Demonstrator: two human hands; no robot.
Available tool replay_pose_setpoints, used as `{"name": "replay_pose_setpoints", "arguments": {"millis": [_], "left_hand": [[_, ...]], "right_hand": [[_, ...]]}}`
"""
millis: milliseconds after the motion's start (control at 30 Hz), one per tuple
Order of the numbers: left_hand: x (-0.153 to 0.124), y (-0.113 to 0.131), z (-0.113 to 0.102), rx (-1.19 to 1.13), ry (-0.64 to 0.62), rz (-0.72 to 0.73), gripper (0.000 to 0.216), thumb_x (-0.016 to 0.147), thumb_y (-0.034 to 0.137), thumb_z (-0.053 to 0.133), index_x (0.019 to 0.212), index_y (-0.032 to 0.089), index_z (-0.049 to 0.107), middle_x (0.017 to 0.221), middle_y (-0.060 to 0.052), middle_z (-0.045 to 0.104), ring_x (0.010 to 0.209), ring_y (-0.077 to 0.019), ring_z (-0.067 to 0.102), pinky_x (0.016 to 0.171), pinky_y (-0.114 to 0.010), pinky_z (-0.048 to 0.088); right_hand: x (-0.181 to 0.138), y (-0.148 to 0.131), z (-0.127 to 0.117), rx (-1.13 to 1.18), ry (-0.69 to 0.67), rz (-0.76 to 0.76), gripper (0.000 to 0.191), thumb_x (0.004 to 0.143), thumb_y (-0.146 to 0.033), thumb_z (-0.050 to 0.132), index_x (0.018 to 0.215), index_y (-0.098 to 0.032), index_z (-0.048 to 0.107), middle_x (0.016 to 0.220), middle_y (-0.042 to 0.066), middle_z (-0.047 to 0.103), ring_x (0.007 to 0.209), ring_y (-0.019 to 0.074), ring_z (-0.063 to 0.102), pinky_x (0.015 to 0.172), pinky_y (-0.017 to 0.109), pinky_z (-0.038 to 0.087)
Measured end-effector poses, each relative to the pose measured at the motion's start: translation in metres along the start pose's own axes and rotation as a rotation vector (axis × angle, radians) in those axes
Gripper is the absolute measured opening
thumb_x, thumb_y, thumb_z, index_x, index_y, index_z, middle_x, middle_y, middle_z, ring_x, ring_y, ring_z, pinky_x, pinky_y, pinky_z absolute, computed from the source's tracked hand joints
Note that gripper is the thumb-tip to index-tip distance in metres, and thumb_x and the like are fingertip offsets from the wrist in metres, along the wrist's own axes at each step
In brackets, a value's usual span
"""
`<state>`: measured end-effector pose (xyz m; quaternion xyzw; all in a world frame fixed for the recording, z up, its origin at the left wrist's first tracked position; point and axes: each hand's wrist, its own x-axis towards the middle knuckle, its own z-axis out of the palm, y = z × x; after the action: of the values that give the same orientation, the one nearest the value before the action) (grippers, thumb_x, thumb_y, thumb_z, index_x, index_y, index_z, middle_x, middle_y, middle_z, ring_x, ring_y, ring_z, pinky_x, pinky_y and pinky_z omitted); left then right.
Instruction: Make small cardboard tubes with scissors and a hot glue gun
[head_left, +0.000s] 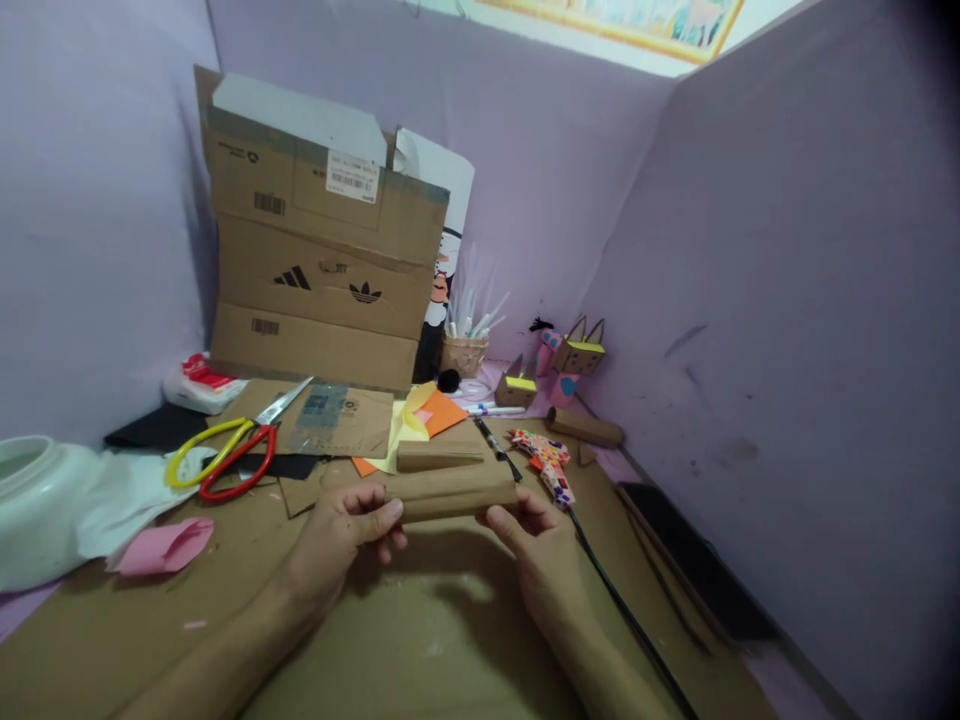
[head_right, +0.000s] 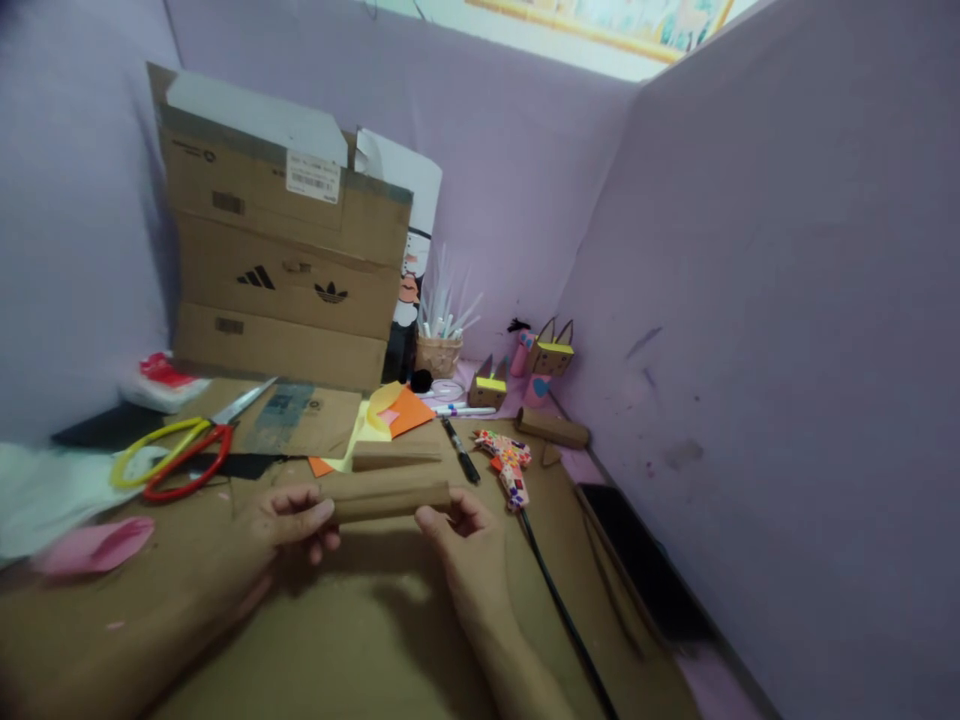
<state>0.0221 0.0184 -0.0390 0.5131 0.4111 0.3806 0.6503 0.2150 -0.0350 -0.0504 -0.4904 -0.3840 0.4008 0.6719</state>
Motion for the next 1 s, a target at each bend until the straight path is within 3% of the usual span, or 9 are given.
{"name": "replay_pose_setpoints", "arguments": {"millis": [100,233,333,400,500,600,767,900,1000], "left_hand": [[0.0,-0.001,0.002,-0.007,0.011,-0.062,0.036,0.06,0.045,0.071,0.055,0.015,0.051,0.044,-0.001,0.06,0.035,-0.0057,0.044,0.038,-0.016,0.03],[-0.003,0.001,0.007,0.089,0.081,0.003,0.038,0.059,0.045,0.07,0.051,0.017,0.047,0.038,0.001,0.056,0.032,-0.0059,0.042,0.035,-0.016,0.029],[-0.003,0.001,0.008,0.084,0.104,0.02,0.038,0.06,0.046,0.069,0.051,0.017,0.046,0.036,0.001,0.054,0.031,-0.0053,0.039,0.033,-0.015,0.028],[0.0,0.0,0.006,0.027,0.09,-0.015,0.039,0.059,0.048,0.07,0.052,0.017,0.047,0.035,0.003,0.052,0.031,-0.0051,0.039,0.032,-0.014,0.027],[0.002,0.0,0.003,-0.049,0.025,-0.085,0.04,0.058,0.05,0.071,0.054,0.015,0.052,0.037,0.003,0.052,0.03,-0.0042,0.037,0.03,-0.013,0.026],[0.001,0.002,0.002,-0.079,-0.056,-0.129,0.039,0.059,0.049,0.072,0.056,0.013,0.056,0.045,0.0,0.057,0.033,-0.0044,0.041,0.031,-0.014,0.03],[-0.005,0.004,0.009,-0.018,-0.139,0.025,0.03,0.059,0.039,0.075,0.075,0.015,0.067,0.065,-0.002,0.065,0.046,-0.0087,0.052,0.04,-0.018,0.04],[-0.007,0.0,0.014,0.182,0.011,0.064,0.026,0.063,0.039,0.068,0.055,0.015,0.063,0.045,0.0,0.057,0.036,-0.0075,0.043,0.034,-0.018,0.03],[-0.01,0.0,0.018,0.257,0.081,0.12,0.027,0.063,0.037,0.065,0.048,0.015,0.062,0.039,-0.001,0.056,0.036,-0.0087,0.044,0.035,-0.019,0.031]], "right_hand": [[0.0,-0.002,-0.001,-0.039,-0.027,-0.102,0.011,0.061,-0.026,0.074,0.07,-0.019,0.073,0.077,0.003,0.07,0.076,0.0186,0.062,0.071,0.028,0.049],[-0.003,-0.001,-0.001,-0.118,0.075,-0.094,0.013,0.059,-0.027,0.073,0.052,-0.017,0.067,0.052,0.0,0.062,0.053,0.0144,0.054,0.052,0.025,0.044],[-0.005,-0.002,0.001,-0.157,0.09,-0.04,0.015,0.057,-0.028,0.074,0.051,-0.017,0.067,0.047,-0.001,0.061,0.047,0.0135,0.052,0.048,0.024,0.042],[-0.005,-0.005,0.002,-0.143,0.02,-0.045,0.012,0.057,-0.028,0.075,0.059,-0.017,0.071,0.057,0.002,0.066,0.056,0.0172,0.059,0.054,0.027,0.047],[-0.004,-0.009,0.001,-0.11,-0.131,-0.154,0.021,0.057,-0.028,0.076,0.077,-0.02,0.075,0.088,0.009,0.072,0.089,0.0254,0.063,0.08,0.037,0.049],[-0.001,-0.01,-0.003,-0.145,-0.139,-0.206,0.01,0.064,-0.027,0.073,0.071,-0.021,0.075,0.097,0.011,0.07,0.098,0.0273,0.061,0.091,0.041,0.043],[0.003,-0.007,-0.008,-0.194,0.018,-0.215,0.013,0.067,-0.028,0.069,0.057,-0.02,0.069,0.075,0.004,0.068,0.079,0.0238,0.062,0.074,0.033,0.047],[-0.001,-0.007,-0.004,-0.225,0.023,-0.215,0.02,0.066,-0.026,0.067,0.048,-0.018,0.062,0.059,0.0,0.06,0.063,0.0181,0.056,0.059,0.027,0.044],[-0.006,-0.005,-0.002,-0.208,0.049,-0.217,0.022,0.066,-0.026,0.067,0.047,-0.017,0.059,0.056,-0.001,0.058,0.058,0.0156,0.053,0.055,0.025,0.041]]}}
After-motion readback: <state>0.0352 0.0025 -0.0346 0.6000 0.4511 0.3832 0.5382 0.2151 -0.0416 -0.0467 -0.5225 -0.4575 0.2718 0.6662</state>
